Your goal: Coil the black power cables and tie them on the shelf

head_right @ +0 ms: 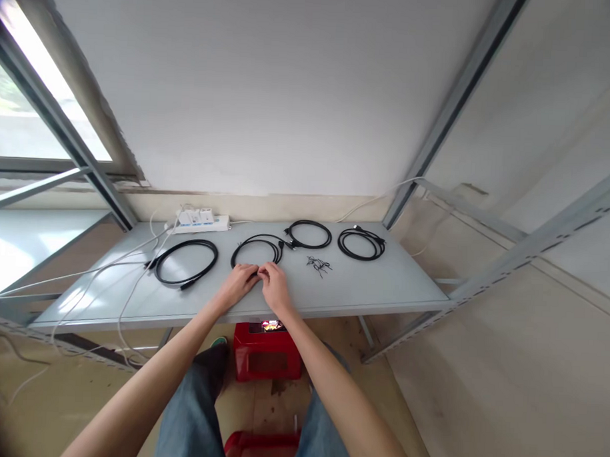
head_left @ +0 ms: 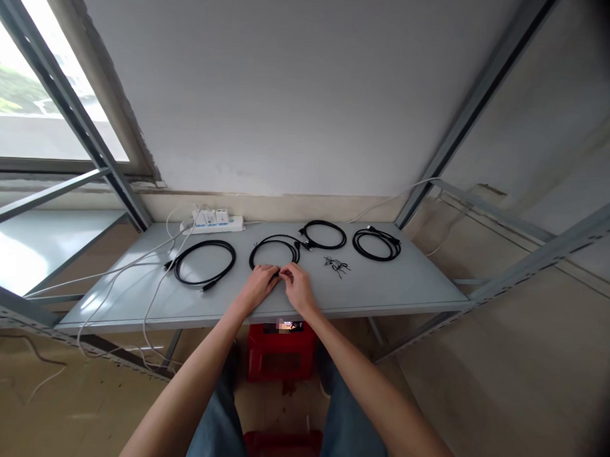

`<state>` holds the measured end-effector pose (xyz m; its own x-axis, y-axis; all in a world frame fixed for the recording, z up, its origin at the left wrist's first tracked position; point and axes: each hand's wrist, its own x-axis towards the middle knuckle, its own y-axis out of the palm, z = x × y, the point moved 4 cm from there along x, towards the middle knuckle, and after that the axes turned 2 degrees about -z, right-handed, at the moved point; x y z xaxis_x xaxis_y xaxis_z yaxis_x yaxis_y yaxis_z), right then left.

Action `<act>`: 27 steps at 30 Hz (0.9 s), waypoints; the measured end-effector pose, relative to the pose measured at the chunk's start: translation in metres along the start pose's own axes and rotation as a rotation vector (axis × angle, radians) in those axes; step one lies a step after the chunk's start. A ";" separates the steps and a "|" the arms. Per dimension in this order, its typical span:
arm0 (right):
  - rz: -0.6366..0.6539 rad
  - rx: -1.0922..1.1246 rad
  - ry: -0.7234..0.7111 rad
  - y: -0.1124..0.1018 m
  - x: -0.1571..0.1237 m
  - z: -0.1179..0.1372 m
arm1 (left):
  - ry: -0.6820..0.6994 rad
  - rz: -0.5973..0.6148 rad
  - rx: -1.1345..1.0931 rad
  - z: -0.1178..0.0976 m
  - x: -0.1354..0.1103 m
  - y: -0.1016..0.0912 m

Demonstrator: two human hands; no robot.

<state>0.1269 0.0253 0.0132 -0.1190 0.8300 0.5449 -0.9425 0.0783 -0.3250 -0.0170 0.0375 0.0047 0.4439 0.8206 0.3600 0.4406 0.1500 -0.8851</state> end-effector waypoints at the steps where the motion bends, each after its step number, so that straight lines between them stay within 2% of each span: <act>1: -0.003 0.013 0.013 0.000 0.000 -0.001 | 0.002 -0.002 -0.001 0.000 0.000 0.000; 5: 0.007 0.044 0.065 0.002 0.001 -0.008 | 0.001 0.000 -0.003 0.000 -0.001 -0.001; 11: -0.007 0.030 0.061 0.002 0.003 -0.013 | 0.009 -0.026 -0.007 -0.002 -0.001 -0.003; 21: 0.082 -0.230 -0.037 0.007 0.001 -0.004 | -0.047 -0.040 0.045 -0.002 -0.001 -0.005; 27: 0.062 -0.330 -0.085 0.005 0.000 0.002 | -0.073 -0.015 0.045 -0.002 -0.001 -0.005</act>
<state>0.1212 0.0243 0.0128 -0.2115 0.7906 0.5746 -0.7822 0.2156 -0.5846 -0.0181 0.0343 0.0096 0.3790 0.8557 0.3523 0.4109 0.1855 -0.8926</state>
